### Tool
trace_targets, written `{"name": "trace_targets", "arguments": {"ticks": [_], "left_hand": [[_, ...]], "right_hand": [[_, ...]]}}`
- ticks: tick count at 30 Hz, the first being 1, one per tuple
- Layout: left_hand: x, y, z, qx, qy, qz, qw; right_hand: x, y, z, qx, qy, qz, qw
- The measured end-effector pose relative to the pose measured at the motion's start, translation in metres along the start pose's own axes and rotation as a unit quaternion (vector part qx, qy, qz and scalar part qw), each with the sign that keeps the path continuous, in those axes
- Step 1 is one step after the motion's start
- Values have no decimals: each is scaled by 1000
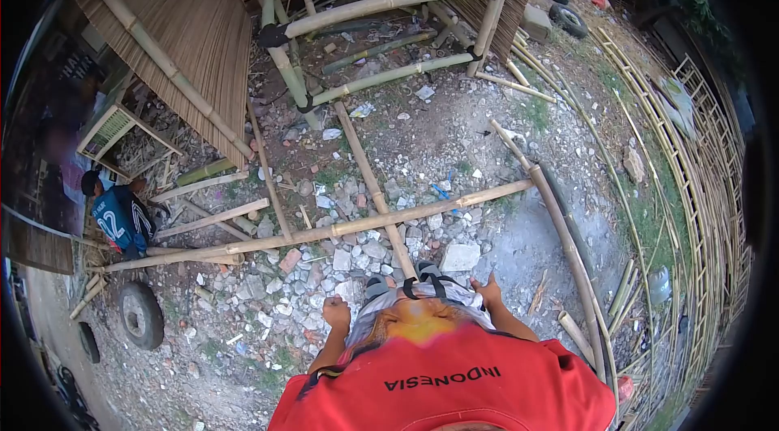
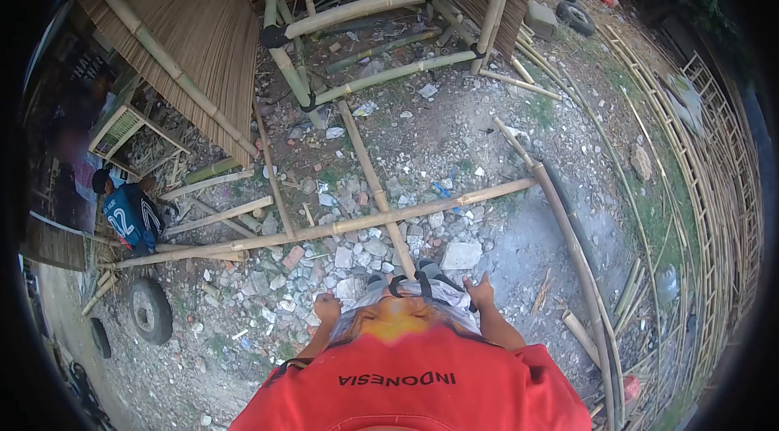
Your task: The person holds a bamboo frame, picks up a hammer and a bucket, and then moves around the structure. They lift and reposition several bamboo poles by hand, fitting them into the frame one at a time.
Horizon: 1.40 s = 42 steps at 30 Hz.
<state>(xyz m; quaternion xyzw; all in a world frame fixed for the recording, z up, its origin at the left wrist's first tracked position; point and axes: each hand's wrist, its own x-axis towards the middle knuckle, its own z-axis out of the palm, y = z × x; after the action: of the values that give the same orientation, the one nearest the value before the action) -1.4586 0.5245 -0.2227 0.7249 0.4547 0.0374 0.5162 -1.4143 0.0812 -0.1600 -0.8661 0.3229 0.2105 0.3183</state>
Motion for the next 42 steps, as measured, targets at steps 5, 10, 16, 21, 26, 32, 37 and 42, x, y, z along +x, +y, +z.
{"name": "trace_targets", "arguments": {"ticks": [5, 10, 16, 21, 26, 32, 37, 42], "left_hand": [[0, -3, 1, 33, 2, 13, 999], [-4, 8, -1, 32, -20, -3, 999], [17, -22, 9, 74, -4, 44, 996], [12, -11, 3, 108, 20, -6, 994], [14, -17, 4, 90, 18, -25, 995], [2, -4, -3, 111, 19, -16, 994], [0, -3, -3, 115, 18, -20, 993], [1, -3, -1, 107, 9, -33, 994]], "right_hand": [[-1, 1, 0, -1, 5, -7, 1000], [2, 2, 0, -16, 4, -15, 1000], [-1, -2, -5, -19, -4, -15, 1000], [0, -3, -2, -27, -15, -15, 999], [3, -7, -4, -20, -29, -2, 999], [9, -4, 5, -31, -17, -26, 999], [4, -8, 3, -24, -12, -16, 1000], [0, -14, -1, -1, -25, -4, 1000]]}}
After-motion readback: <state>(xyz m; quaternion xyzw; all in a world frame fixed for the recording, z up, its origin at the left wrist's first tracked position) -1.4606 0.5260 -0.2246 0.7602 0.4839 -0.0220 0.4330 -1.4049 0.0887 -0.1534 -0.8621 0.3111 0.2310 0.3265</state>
